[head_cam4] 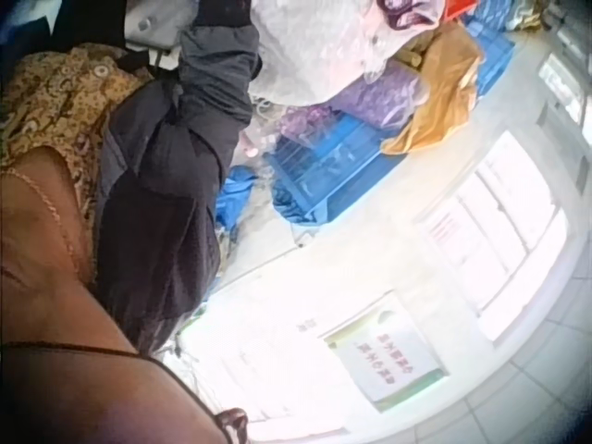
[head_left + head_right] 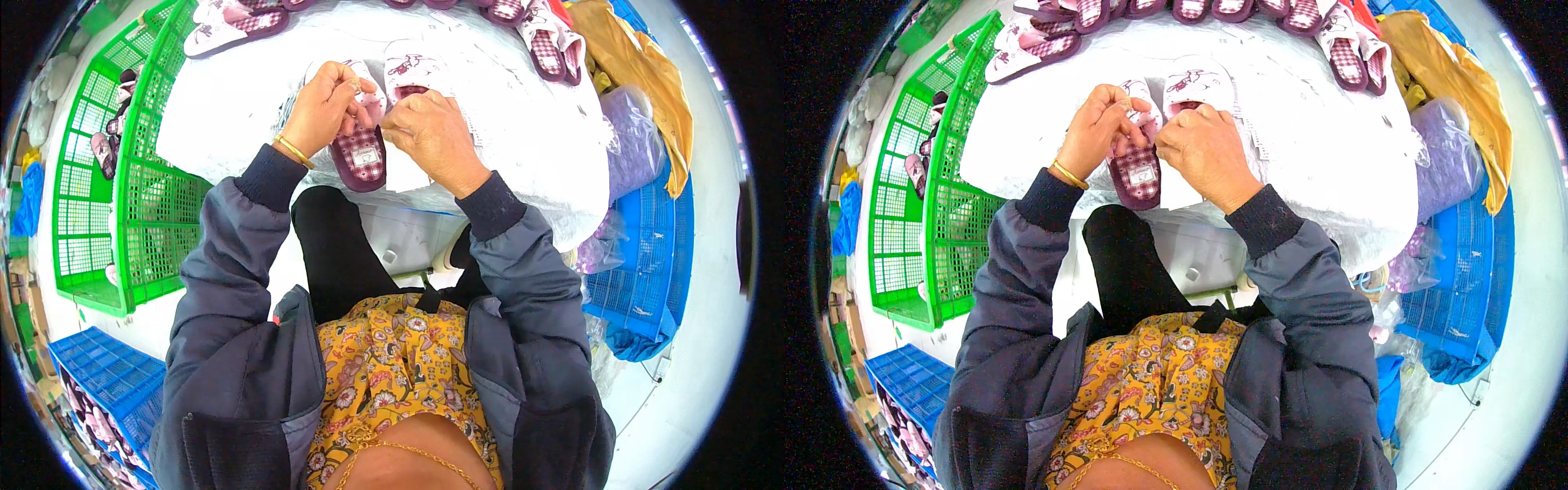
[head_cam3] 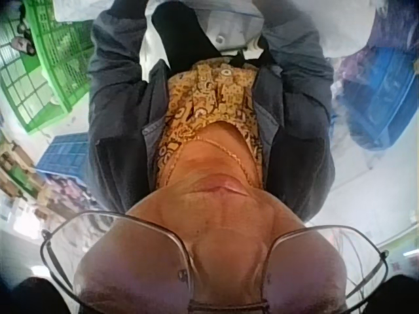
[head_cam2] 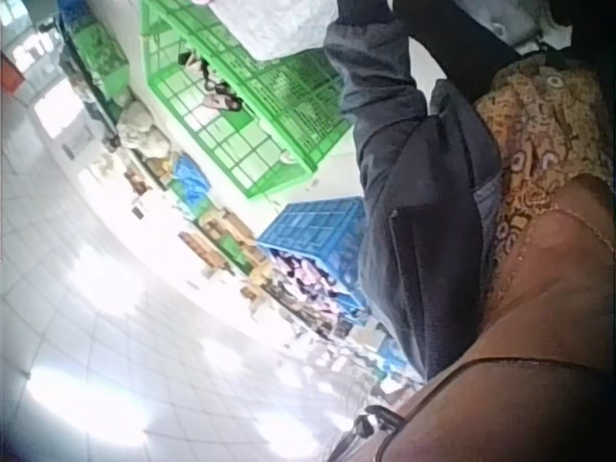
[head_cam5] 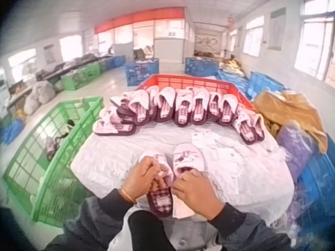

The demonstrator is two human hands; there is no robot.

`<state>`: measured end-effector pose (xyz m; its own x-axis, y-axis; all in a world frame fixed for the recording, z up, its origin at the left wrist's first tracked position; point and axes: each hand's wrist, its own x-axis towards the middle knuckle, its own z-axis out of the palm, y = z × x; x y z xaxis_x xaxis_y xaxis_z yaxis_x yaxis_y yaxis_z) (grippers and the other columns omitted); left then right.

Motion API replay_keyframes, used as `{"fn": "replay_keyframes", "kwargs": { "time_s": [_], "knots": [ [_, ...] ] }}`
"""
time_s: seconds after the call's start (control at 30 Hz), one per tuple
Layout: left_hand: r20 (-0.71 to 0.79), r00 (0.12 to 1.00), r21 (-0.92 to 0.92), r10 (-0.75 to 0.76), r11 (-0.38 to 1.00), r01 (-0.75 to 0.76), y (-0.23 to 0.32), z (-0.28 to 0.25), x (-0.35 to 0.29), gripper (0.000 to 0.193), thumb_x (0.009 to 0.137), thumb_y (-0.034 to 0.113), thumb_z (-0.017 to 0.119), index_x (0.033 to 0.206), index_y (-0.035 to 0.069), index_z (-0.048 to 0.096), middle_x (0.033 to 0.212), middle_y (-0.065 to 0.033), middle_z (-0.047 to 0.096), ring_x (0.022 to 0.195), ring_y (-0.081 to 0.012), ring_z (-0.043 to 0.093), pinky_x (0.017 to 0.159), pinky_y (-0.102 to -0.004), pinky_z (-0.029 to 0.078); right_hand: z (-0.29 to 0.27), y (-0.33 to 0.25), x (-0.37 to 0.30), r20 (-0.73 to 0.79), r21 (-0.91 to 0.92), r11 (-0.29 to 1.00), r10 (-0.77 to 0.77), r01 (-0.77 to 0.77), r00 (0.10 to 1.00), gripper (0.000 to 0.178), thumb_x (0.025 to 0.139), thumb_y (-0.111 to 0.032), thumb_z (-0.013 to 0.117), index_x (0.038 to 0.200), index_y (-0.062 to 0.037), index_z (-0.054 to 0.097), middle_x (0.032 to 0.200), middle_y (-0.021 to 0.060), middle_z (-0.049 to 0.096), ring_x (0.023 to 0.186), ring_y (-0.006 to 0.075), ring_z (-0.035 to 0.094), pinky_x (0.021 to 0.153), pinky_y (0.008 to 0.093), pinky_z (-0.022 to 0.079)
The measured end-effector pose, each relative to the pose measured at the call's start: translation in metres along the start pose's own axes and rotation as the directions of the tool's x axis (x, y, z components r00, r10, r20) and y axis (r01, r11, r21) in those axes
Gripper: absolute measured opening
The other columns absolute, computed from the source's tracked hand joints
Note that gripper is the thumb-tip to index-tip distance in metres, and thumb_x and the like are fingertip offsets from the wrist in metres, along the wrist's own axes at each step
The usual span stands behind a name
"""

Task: The person sits on the floor and repeatedly picks up pairs of pink and maroon checkered slippers, peels small white labels, and sticks them onto the slippers. The person handles the slippers one pair at a time and places them back on a white sheet after labeling.

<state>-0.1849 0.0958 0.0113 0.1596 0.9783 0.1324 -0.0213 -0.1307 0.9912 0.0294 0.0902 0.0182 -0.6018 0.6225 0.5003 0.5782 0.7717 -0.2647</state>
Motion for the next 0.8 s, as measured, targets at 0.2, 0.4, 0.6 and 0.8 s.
{"fn": "replay_keyframes", "kwargs": {
  "time_s": [0.2, 0.4, 0.6, 0.8],
  "knots": [
    [0.046, 0.995, -0.006, -0.092, 0.996, 0.093, 0.004, -0.003, 0.006, 0.010, 0.103, 0.010, 0.041, 0.101, 0.001, 0.047, 0.088, -0.0078, 0.065, 0.061, -0.0100, 0.061, 0.052, -0.0208, 0.047, 0.004, -0.001, 0.000, -0.027, 0.027, 0.997, 0.075, -0.074, 0.997, 0.007, 0.082, -0.021, 0.069, 0.086, -0.0153, 0.067, 0.091, 0.0026, 0.062, 0.092, 0.0254, 0.057, 0.080, 0.0409, 0.041],
    [0.181, 0.979, 0.084, -0.098, 0.993, 0.084, 0.011, 0.002, 0.002, 0.011, 0.100, 0.010, 0.047, 0.097, 0.005, 0.057, 0.084, 0.0004, 0.062, 0.062, -0.0037, 0.054, 0.053, -0.0168, 0.039, 0.006, -0.004, -0.008, -0.124, 0.197, 0.966, 0.191, -0.165, 0.974, 0.007, 0.085, -0.014, 0.066, 0.091, -0.0101, 0.066, 0.094, 0.0050, 0.063, 0.095, 0.0264, 0.060, 0.081, 0.0402, 0.042],
    [0.180, 0.979, 0.199, -0.093, 0.978, 0.057, 0.012, 0.013, -0.002, 0.013, 0.097, 0.008, 0.054, 0.102, 0.004, 0.065, 0.084, 0.0011, 0.063, 0.068, -0.0040, 0.056, 0.058, -0.0181, 0.043, 0.010, -0.003, -0.014, -0.224, 0.264, 0.942, 0.270, -0.209, 0.936, 0.011, 0.089, -0.012, 0.063, 0.098, -0.0078, 0.067, 0.098, 0.0077, 0.065, 0.094, 0.0277, 0.061, 0.081, 0.0381, 0.044],
    [0.154, 0.987, 0.158, -0.050, 0.987, 0.026, 0.011, 0.025, -0.004, 0.013, 0.095, 0.005, 0.057, 0.105, 0.002, 0.065, 0.085, 0.0003, 0.062, 0.070, -0.0052, 0.057, 0.063, -0.0205, 0.046, 0.009, -0.004, -0.016, -0.191, 0.425, 0.846, 0.432, -0.322, 0.882, 0.011, 0.091, -0.007, 0.063, 0.100, -0.0037, 0.068, 0.096, 0.0105, 0.065, 0.086, 0.0266, 0.064, 0.075, 0.0351, 0.050]
  ]
}}
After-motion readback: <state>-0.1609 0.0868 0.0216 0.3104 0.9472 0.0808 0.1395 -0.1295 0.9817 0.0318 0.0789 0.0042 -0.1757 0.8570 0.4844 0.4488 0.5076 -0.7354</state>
